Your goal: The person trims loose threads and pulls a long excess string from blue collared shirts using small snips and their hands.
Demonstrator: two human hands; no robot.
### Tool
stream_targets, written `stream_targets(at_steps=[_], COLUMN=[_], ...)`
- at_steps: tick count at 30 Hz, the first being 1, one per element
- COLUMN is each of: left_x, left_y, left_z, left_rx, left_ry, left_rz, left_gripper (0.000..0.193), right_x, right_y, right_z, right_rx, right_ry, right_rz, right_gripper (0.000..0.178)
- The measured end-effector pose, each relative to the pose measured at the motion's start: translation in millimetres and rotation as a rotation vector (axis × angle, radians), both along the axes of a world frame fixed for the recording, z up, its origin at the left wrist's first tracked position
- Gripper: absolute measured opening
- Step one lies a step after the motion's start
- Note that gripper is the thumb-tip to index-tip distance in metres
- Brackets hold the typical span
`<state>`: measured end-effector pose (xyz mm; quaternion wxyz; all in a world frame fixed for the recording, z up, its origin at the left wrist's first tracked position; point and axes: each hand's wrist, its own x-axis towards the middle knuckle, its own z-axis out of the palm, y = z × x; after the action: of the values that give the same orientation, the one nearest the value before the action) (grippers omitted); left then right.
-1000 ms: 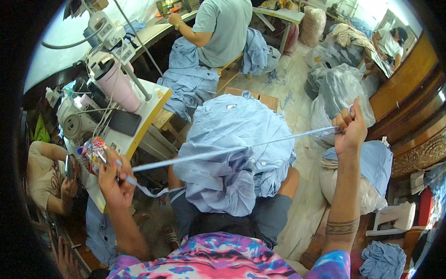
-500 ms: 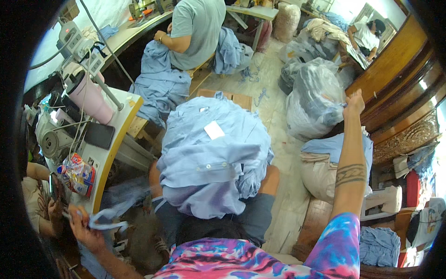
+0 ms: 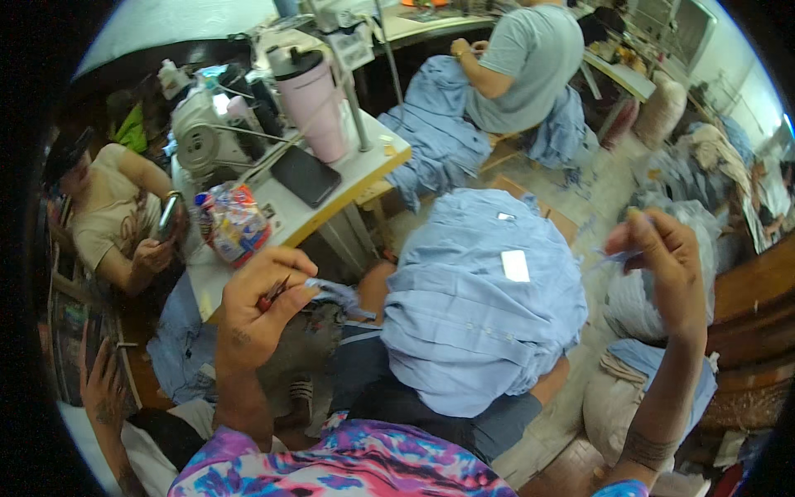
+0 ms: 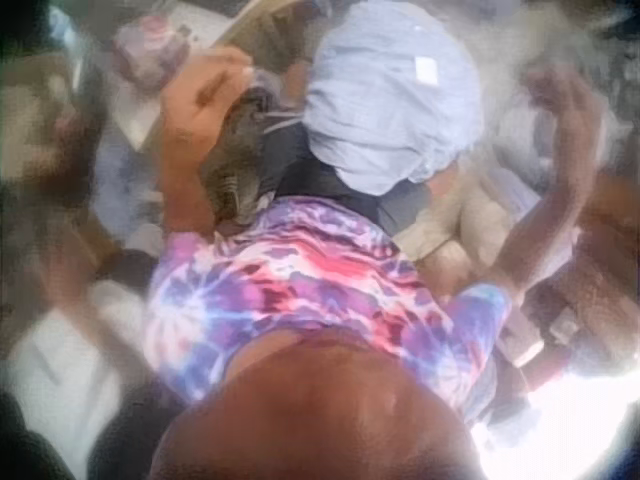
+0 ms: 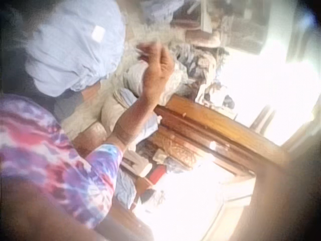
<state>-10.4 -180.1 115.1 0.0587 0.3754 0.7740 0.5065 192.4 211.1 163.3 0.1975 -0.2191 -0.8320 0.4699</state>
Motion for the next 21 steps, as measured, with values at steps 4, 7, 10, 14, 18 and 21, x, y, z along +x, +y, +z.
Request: stream_targets(at_steps=[4,7,10,14,18,21], left_x=[-5.9,-4.0,7.8,5.6,7.3,27.0], left_y=[-27.9,-73.6,-120.3,-129.0,-32.9,104.6], left_z=[14.3,20.9,28.9,22.7,-29.6,-77.9], left_rx=[0.114,0.139,0.015,-0.08,0.086,-0.013], left_ry=[0.297,0.342,0.255,0.207,0.143,0.083], left_rz=[0.201,0.303,0.397,0.745,0.547,-0.102], left_gripper=[0.008,0.007,0.01,0.028,0.021,0.032], right_x=[-81.2,-136.4,-140.1,-89.2,26.0,104.3], right_y=[-118.3,-151.0,-133.8,-75.5,-52.3,-108.8], right_z=[29.3,9.0,2.4,-23.7,-106.4,-209.8], right_rx=[-0.117,0.032,0.374,0.796,0.492,0.177], right_ry=[0.178,0.319,0.358,0.077,-0.376,-0.494], right_rz=[0.514,0.919,0.908,0.506,-0.1,-0.351], right_gripper=[0.029,0.031,0.034,0.041,0.054,0.058])
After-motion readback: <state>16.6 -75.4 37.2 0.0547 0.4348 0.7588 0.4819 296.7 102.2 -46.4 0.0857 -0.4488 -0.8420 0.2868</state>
